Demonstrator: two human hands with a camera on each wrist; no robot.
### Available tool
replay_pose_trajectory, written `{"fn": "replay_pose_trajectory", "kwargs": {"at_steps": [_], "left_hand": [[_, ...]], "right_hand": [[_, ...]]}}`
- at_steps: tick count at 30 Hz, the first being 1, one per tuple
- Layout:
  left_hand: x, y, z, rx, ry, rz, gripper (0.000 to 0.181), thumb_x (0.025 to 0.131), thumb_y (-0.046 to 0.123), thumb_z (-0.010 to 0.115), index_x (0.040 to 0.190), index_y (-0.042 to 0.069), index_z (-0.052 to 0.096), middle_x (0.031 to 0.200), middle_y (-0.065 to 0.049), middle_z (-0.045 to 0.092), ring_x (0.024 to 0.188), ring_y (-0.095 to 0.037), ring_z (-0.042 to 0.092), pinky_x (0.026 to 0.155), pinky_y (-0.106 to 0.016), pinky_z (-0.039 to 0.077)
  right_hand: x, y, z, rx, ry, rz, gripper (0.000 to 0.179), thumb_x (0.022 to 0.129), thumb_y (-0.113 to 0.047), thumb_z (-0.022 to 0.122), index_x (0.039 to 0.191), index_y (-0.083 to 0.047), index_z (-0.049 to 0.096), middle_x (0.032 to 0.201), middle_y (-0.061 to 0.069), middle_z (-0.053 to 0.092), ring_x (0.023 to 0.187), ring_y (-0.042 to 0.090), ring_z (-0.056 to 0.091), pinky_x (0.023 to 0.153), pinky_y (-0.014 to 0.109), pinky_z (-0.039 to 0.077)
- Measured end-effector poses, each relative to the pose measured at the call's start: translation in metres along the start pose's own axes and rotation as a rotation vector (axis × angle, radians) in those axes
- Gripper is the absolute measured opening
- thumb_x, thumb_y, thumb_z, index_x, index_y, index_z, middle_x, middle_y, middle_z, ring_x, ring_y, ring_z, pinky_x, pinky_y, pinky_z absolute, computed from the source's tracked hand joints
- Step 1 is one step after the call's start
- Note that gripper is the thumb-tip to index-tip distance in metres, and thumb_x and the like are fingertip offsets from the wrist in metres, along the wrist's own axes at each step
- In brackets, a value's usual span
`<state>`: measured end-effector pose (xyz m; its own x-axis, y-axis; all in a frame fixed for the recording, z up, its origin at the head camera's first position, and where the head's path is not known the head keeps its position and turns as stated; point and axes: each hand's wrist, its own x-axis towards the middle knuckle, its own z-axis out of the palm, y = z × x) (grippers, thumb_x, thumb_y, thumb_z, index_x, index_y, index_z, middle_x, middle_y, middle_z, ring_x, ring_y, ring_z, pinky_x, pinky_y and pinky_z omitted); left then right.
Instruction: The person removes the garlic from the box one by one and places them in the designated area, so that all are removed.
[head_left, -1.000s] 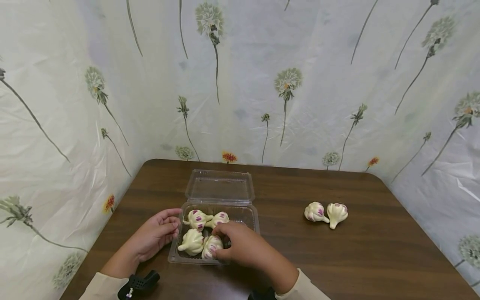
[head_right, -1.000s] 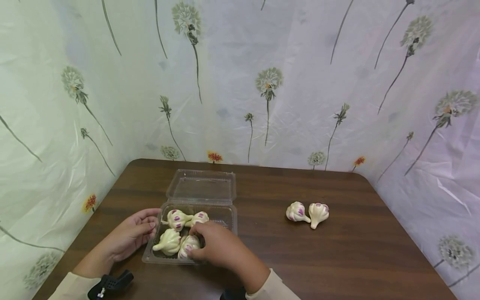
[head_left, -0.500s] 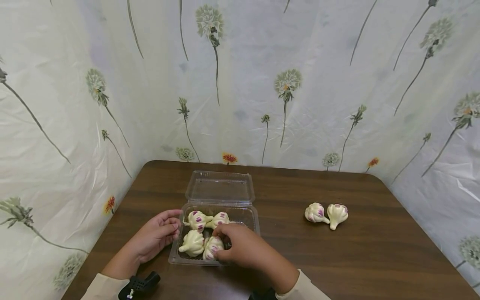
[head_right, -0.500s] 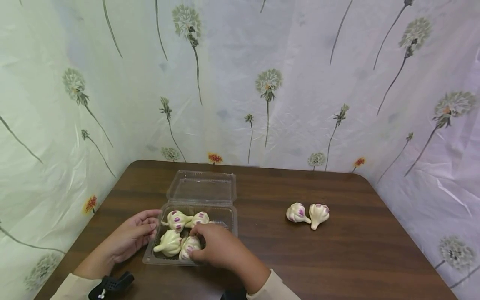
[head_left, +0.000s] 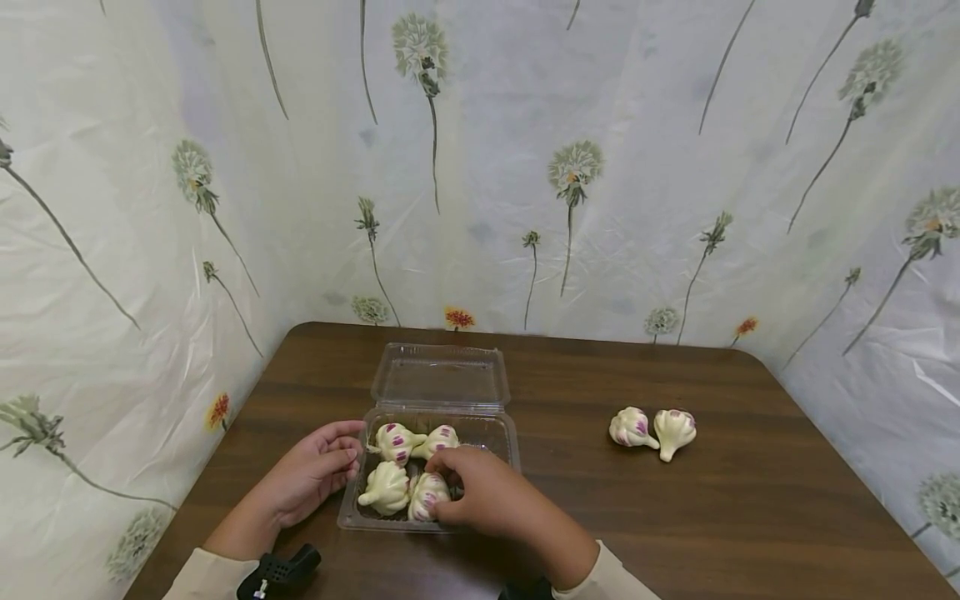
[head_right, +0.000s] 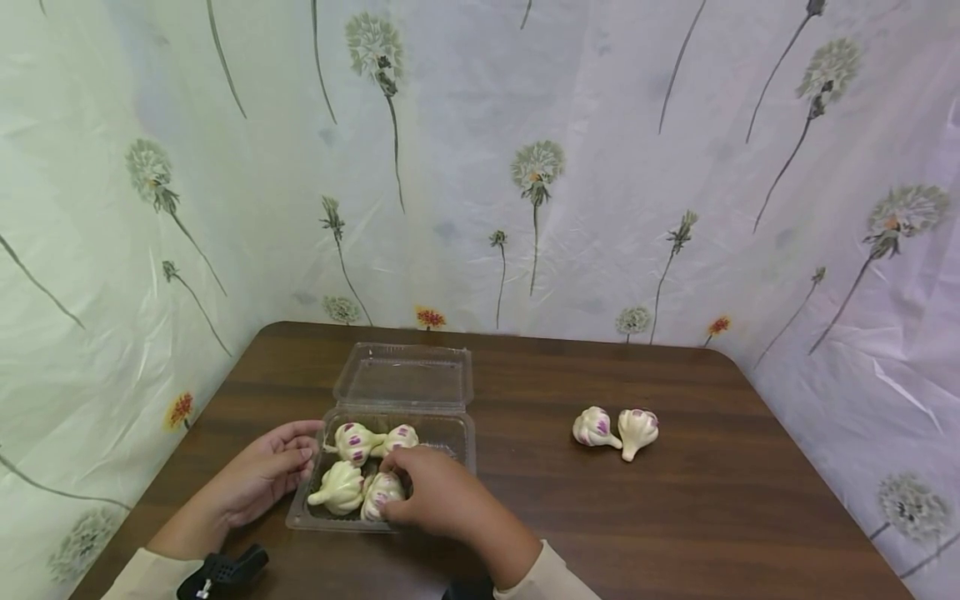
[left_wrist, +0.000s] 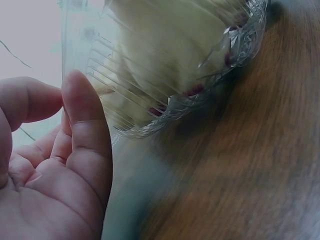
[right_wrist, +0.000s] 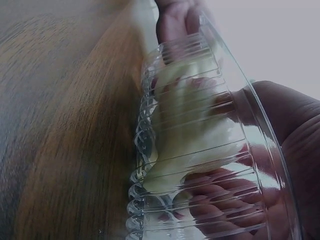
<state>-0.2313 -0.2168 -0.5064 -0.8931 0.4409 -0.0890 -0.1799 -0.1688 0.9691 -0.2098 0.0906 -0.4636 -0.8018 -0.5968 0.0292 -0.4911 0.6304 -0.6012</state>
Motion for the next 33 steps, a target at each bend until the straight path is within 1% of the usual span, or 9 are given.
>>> {"fn": "replay_pose_trajectory", "kwargs": {"at_steps": [7, 13, 18, 24, 29, 33], "left_hand": [[-0.0017, -0.001, 0.0002, 0.012, -0.004, -0.002, 0.058, 0.108, 0.008, 0.057, 0.156, -0.006, 0.027, 0.108, 0.001, 0.061, 0.088, -0.007, 0.064, 0.08, -0.021, 0.058], [-0.0013, 0.0007, 0.0007, 0.007, -0.001, -0.004, 0.059, 0.108, 0.008, 0.057, 0.156, -0.006, 0.027, 0.108, 0.0, 0.062, 0.089, -0.006, 0.064, 0.08, -0.02, 0.058], [-0.0008, 0.0022, 0.0013, 0.0, 0.001, -0.009, 0.058, 0.108, 0.007, 0.057, 0.156, -0.006, 0.027, 0.108, 0.0, 0.062, 0.089, -0.006, 0.064, 0.08, -0.019, 0.058], [-0.0006, 0.0026, 0.0019, 0.003, -0.003, -0.008, 0.059, 0.108, 0.007, 0.057, 0.156, -0.007, 0.026, 0.108, 0.0, 0.061, 0.089, -0.006, 0.064, 0.08, -0.019, 0.058], [-0.0006, 0.0023, 0.0019, 0.001, -0.001, -0.007, 0.059, 0.108, 0.007, 0.057, 0.156, -0.007, 0.026, 0.108, 0.001, 0.061, 0.089, -0.006, 0.064, 0.08, -0.019, 0.058], [-0.0011, 0.0022, 0.0019, -0.002, -0.001, -0.006, 0.059, 0.107, 0.007, 0.057, 0.156, -0.007, 0.027, 0.108, 0.001, 0.062, 0.089, -0.006, 0.064, 0.08, -0.019, 0.058]], "right_hand": [[-0.0031, -0.0003, 0.0009, -0.004, 0.032, -0.029, 0.033, 0.087, -0.032, 0.084, 0.116, -0.022, 0.069, 0.105, -0.012, 0.068, 0.097, 0.007, 0.064, 0.087, 0.026, 0.054], [-0.0052, -0.0016, -0.0014, 0.039, 0.038, -0.014, 0.034, 0.088, -0.032, 0.083, 0.118, -0.023, 0.069, 0.112, -0.011, 0.068, 0.102, 0.007, 0.065, 0.09, 0.027, 0.055], [-0.0059, -0.0021, -0.003, 0.046, 0.035, -0.015, 0.035, 0.09, -0.033, 0.082, 0.12, -0.023, 0.069, 0.114, -0.01, 0.067, 0.103, 0.007, 0.065, 0.09, 0.028, 0.056], [-0.0069, -0.0014, -0.0036, 0.1, 0.042, -0.024, 0.035, 0.09, -0.031, 0.082, 0.121, -0.021, 0.069, 0.117, -0.007, 0.068, 0.104, 0.005, 0.066, 0.094, 0.031, 0.058], [-0.0073, -0.0011, -0.0044, 0.149, 0.051, -0.033, 0.035, 0.09, -0.028, 0.082, 0.12, -0.018, 0.069, 0.116, -0.005, 0.068, 0.104, 0.005, 0.066, 0.097, 0.031, 0.057], [-0.0081, -0.0017, -0.0047, 0.165, 0.053, -0.029, 0.036, 0.089, -0.026, 0.083, 0.121, -0.016, 0.069, 0.117, -0.004, 0.067, 0.105, 0.007, 0.066, 0.099, 0.032, 0.058]]}}
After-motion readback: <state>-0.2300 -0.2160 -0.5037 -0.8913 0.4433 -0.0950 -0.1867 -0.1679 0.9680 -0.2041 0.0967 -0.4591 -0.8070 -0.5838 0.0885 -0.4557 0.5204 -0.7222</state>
